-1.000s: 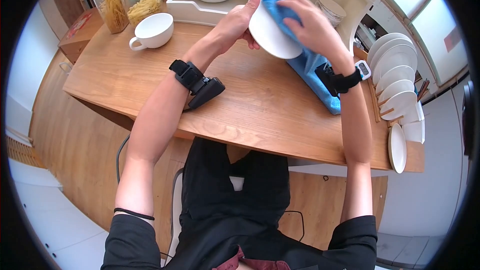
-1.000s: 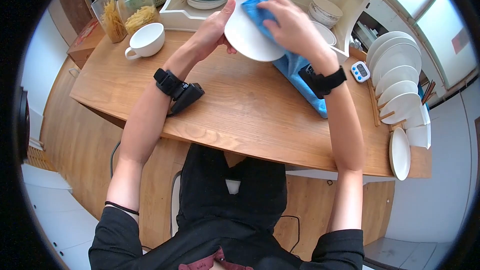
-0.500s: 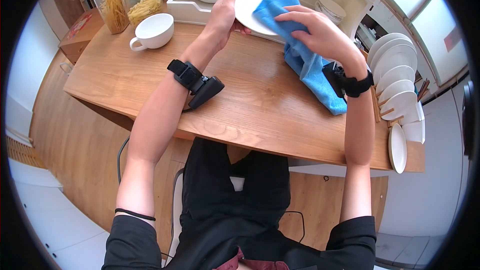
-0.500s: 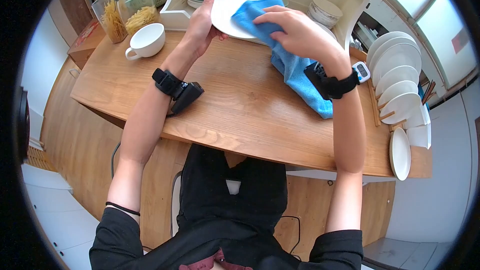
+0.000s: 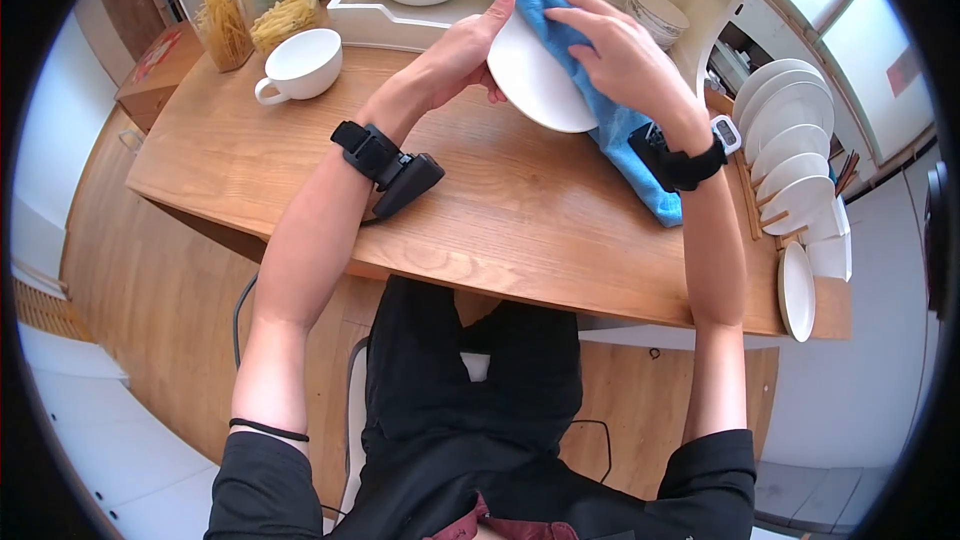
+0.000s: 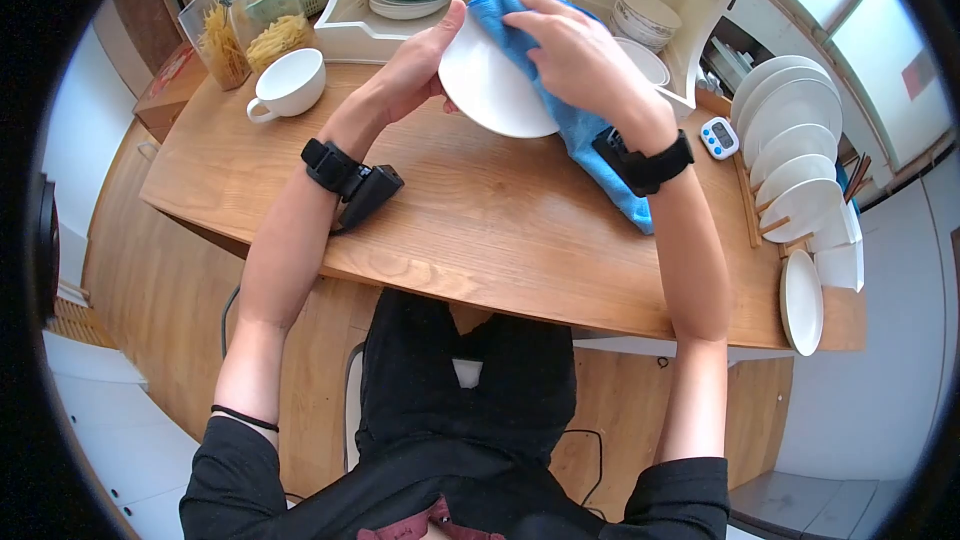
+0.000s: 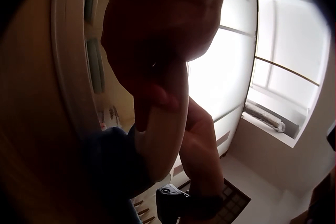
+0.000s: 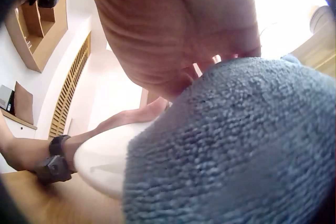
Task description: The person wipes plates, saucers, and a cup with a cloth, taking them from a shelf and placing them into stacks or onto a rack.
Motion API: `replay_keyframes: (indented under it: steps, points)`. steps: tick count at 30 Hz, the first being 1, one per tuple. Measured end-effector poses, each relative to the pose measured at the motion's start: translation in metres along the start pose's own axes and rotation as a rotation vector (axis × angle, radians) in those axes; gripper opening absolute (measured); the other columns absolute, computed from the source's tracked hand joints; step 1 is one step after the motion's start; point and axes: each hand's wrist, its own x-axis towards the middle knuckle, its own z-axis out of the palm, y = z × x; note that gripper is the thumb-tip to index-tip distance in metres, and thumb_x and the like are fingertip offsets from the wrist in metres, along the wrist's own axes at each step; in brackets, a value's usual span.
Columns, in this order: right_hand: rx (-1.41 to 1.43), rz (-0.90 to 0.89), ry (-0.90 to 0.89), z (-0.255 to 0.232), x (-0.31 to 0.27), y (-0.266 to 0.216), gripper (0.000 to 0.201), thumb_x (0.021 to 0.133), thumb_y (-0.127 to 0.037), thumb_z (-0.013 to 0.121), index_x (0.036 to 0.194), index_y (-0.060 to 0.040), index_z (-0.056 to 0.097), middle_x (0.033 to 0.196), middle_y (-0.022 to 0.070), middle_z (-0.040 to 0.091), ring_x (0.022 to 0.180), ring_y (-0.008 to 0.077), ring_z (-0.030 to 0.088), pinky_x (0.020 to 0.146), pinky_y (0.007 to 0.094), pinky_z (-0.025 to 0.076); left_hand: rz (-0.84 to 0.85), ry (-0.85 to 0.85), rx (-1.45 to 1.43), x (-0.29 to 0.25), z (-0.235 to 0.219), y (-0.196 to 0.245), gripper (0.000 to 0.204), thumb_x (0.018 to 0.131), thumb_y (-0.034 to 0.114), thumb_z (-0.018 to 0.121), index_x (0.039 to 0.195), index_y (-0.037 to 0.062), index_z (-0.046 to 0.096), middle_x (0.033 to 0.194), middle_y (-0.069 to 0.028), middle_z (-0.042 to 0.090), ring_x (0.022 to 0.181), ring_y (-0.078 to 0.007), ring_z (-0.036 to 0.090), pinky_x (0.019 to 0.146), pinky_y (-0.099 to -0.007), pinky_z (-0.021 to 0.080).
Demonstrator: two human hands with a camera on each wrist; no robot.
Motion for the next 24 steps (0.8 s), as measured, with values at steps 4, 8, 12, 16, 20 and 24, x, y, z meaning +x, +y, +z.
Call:
replay_keyframes:
  steps: [4,8,12,16,20,24]
  points:
    - [0.206,-0.092,-0.089,0.011,0.003,-0.019,0.046,0.079,0.000,0.062,0.124,-0.0022,0.058,0.132,0.0207,0.055,0.121,0.0367,0.052,0.103,0.0399,0.042,-0.003,0.016,-0.083,0.002,-0.003,-0.006,0.064,0.095,0.066,0.033,0.101,0.0065,0.056,0.074,-0.0031,0.058,0.059,-0.0121,0.058,0.046,-0.0278,0.048]
    - [0.205,-0.191,-0.066,0.016,0.002,-0.022,0.049,0.082,0.000,0.062,0.129,-0.0060,0.056,0.132,0.0208,0.054,0.118,0.0378,0.054,0.100,0.0405,0.046,0.050,0.116,-0.117,0.003,-0.006,-0.004,0.060,0.096,0.064,0.035,0.095,0.0079,0.057,0.072,-0.0028,0.059,0.059,-0.0130,0.060,0.048,-0.0274,0.049]
    - [0.263,-0.181,-0.165,0.003,0.003,-0.027,0.048,0.080,0.003,0.061,0.127,-0.0047,0.057,0.133,0.0192,0.054,0.123,0.0364,0.052,0.105,0.0412,0.042,0.062,0.139,-0.141,0.004,-0.011,-0.004,0.059,0.096,0.063,0.035,0.096,0.0078,0.057,0.073,-0.0030,0.060,0.059,-0.0131,0.060,0.048,-0.0271,0.049]
    - [0.288,-0.175,-0.261,-0.015,0.001,-0.019,0.048,0.080,0.003,0.061,0.127,-0.0081,0.058,0.130,0.0163,0.057,0.117,0.0353,0.056,0.101,0.0399,0.045,0.102,0.336,-0.188,0.005,-0.008,0.001,0.057,0.099,0.058,0.036,0.101,0.0053,0.058,0.072,-0.0039,0.060,0.058,-0.0137,0.059,0.047,-0.0273,0.048]
    - [0.274,-0.152,-0.373,-0.032,-0.006,0.011,0.047,0.084,0.001,0.062,0.129,-0.0125,0.058,0.131,0.0141,0.056,0.111,0.0304,0.059,0.098,0.0363,0.047,0.099,0.287,-0.198,0.012,-0.021,-0.008,0.062,0.101,0.055,0.029,0.109,-0.0014,0.054,0.074,-0.0105,0.063,0.057,-0.0179,0.061,0.050,-0.0306,0.053]
    - [0.316,0.043,-0.473,-0.064,-0.017,0.026,0.034,0.083,0.001,0.061,0.116,-0.0046,0.063,0.114,0.0146,0.065,0.104,0.0285,0.060,0.094,0.0332,0.047,0.054,0.287,-0.235,0.013,-0.019,-0.006,0.060,0.102,0.052,0.029,0.108,-0.0025,0.054,0.072,-0.0108,0.062,0.054,-0.0182,0.060,0.050,-0.0303,0.053]
